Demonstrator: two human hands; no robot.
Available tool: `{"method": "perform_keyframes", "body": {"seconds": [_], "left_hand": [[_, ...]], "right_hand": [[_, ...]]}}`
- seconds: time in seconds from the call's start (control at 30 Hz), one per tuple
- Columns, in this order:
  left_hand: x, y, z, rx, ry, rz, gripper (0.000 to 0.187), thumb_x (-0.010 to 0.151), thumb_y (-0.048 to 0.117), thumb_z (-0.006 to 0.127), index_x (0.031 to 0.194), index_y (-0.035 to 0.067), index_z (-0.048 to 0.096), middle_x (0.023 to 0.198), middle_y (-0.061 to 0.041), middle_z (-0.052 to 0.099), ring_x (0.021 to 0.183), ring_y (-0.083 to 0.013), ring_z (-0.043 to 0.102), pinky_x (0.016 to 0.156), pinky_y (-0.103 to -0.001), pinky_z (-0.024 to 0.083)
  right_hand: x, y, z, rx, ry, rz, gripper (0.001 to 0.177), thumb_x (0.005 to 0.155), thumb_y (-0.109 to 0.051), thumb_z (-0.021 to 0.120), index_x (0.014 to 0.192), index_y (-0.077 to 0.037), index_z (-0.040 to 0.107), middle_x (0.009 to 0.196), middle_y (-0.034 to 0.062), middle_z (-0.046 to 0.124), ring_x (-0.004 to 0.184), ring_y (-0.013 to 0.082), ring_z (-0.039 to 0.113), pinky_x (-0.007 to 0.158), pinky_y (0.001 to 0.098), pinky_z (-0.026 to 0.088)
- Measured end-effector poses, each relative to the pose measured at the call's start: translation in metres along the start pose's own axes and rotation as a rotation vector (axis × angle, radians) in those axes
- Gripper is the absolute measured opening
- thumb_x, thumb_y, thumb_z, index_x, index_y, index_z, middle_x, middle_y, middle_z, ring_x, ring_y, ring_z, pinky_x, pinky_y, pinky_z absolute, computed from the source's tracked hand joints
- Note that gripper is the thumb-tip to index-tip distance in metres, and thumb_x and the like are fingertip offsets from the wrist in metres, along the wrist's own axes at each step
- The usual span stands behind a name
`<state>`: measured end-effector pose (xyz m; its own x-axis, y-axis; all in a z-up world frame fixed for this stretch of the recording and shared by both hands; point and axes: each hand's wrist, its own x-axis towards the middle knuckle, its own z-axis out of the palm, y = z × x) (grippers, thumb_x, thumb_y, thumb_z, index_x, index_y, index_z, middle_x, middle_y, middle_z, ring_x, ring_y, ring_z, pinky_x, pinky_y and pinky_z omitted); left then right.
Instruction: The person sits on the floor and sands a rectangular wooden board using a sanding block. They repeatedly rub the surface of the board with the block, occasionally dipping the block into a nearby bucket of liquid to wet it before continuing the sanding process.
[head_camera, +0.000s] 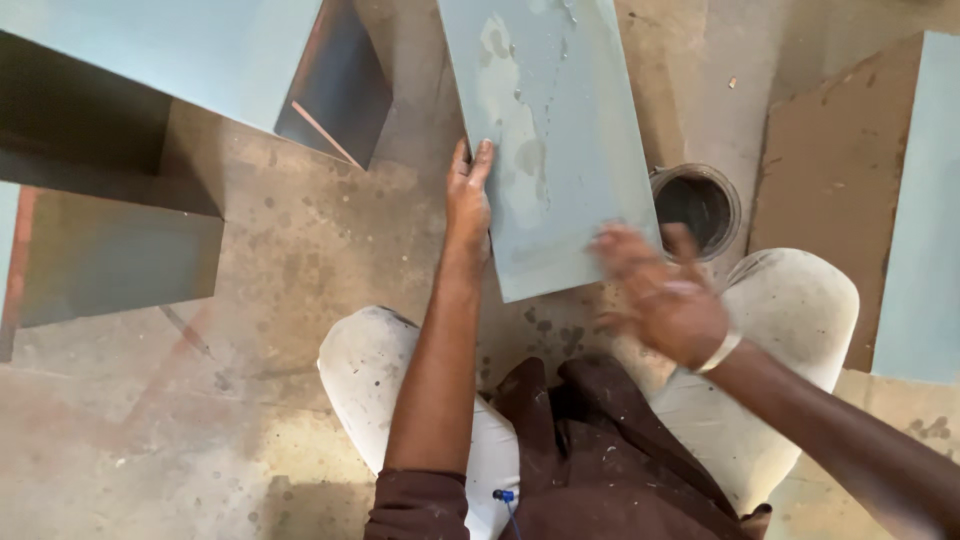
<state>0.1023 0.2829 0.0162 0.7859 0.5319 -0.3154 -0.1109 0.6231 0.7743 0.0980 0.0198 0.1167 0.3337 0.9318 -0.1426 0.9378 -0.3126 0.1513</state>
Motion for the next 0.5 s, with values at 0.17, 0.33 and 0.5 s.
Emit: {"method": "perform_keyframes", "body": {"seconds": [0.17,0.33,0.5], "left_hand": [[-0.002,-0.005,-0.003,0.066,0.05,0.031,0.058,0.1,0.034,0.063,0.145,-0.003,0.052,0.134,-0.012,0.066,0.121,-0.0205,0.062,0.104,-0.031,0.047],[0.0,-0.002,-0.009,0.017,0.041,0.025,0.061,0.098,0.032,0.066,0.146,-0.003,0.052,0.134,-0.014,0.065,0.121,-0.0223,0.061,0.104,-0.032,0.046],[0.006,-0.01,-0.004,0.042,0.114,-0.054,0.062,0.096,0.034,0.067,0.146,0.003,0.048,0.133,-0.009,0.064,0.121,-0.0192,0.061,0.104,-0.031,0.046]], "right_hand": [[0.005,-0.033,-0.006,0.292,0.026,0.124,0.081,0.092,-0.037,0.053,0.16,-0.004,0.022,0.169,0.0131,0.021,0.157,0.0205,0.015,0.125,0.0509,-0.001],[0.02,-0.054,-0.011,0.024,0.169,-0.135,0.066,0.095,-0.02,0.054,0.158,-0.01,0.035,0.167,0.006,0.033,0.154,0.0148,0.028,0.127,0.052,0.005],[-0.009,-0.006,-0.011,0.097,0.108,0.129,0.057,0.098,-0.013,0.05,0.154,-0.007,0.041,0.163,0.01,0.035,0.151,0.018,0.029,0.126,0.0557,0.012]]}}
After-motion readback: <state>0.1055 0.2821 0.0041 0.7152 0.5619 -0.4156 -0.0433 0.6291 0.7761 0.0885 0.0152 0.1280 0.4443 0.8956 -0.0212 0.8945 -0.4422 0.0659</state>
